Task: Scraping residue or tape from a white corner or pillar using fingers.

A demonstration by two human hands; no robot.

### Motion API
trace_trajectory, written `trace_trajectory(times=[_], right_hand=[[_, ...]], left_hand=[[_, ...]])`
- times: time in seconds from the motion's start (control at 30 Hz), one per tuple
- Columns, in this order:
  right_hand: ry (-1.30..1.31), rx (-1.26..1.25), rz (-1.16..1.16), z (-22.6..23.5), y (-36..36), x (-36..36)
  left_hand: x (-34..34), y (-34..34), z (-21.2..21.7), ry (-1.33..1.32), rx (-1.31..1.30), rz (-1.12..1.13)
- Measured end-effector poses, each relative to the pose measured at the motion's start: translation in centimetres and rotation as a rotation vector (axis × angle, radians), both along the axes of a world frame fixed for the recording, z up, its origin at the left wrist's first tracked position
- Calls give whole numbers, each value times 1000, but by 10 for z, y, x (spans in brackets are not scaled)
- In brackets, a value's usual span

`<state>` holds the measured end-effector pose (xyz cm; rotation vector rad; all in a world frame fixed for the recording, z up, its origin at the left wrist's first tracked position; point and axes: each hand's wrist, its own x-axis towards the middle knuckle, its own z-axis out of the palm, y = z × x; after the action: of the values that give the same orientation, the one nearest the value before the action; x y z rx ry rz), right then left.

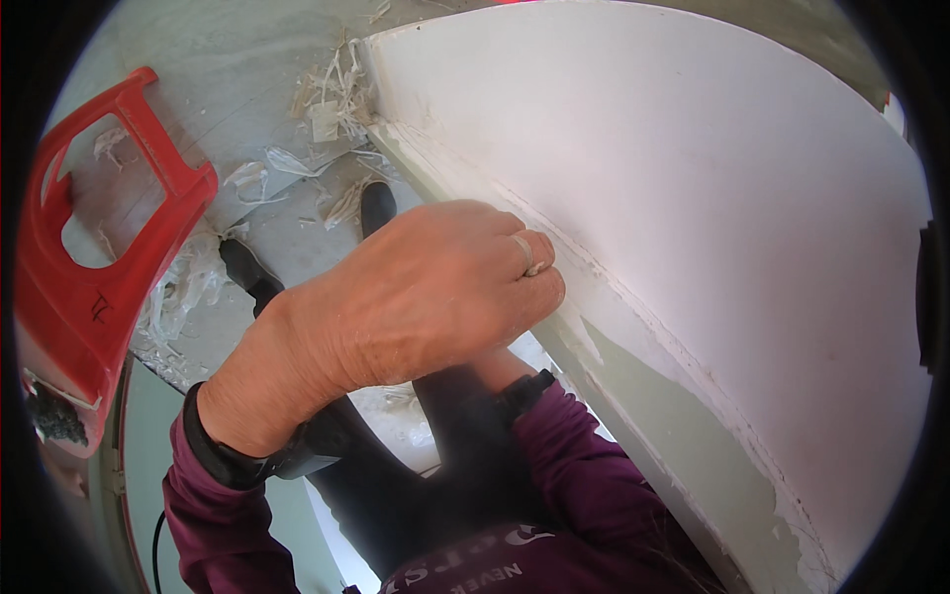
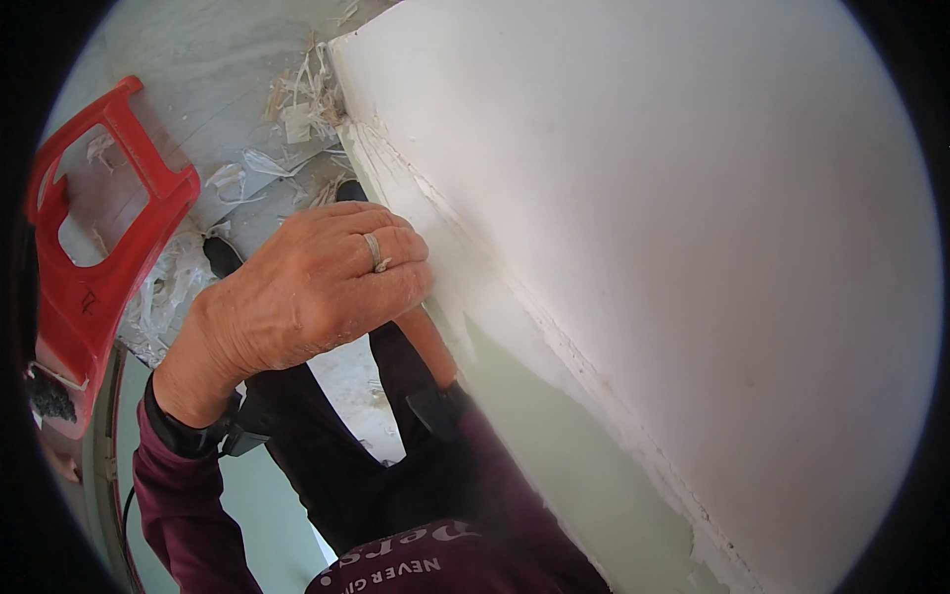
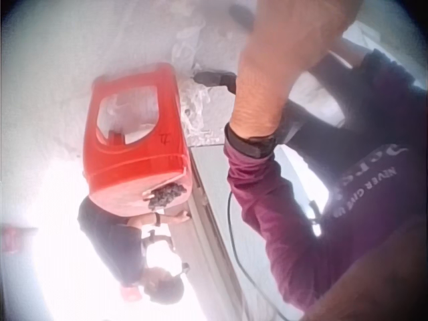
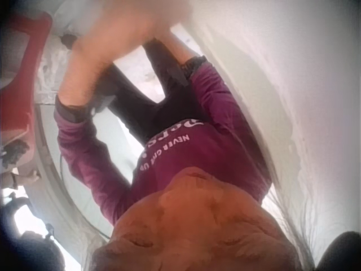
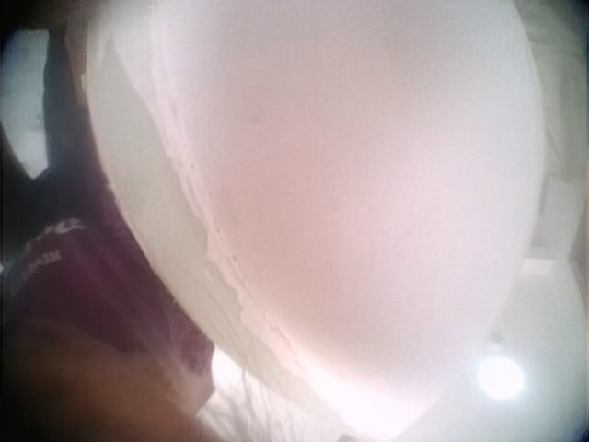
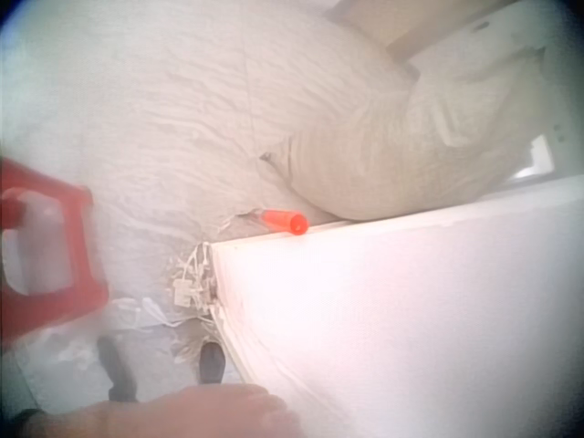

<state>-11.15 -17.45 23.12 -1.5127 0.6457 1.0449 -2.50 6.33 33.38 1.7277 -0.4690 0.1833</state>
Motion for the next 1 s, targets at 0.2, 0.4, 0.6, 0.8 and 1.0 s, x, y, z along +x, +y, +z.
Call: trace_trajectory(times=[0.2, 0.4, 0.6, 0.8, 1.0], right_hand=[[12, -14, -4, -6, -2, 6], [5, -16, 28, -33, 1, 14], [84, -93, 28, -24, 11, 15], [-22, -135, 273, -21, 67, -7], [-475, -45, 987, -54, 172, -8]], left_hand=[[4, -2, 1, 17, 1, 16], [0, 3, -11, 153, 22, 108], [-47, 2, -38, 387, -226, 445], [-136, 10, -59, 722, -531, 799], [-207, 8, -65, 888, -751, 852]])
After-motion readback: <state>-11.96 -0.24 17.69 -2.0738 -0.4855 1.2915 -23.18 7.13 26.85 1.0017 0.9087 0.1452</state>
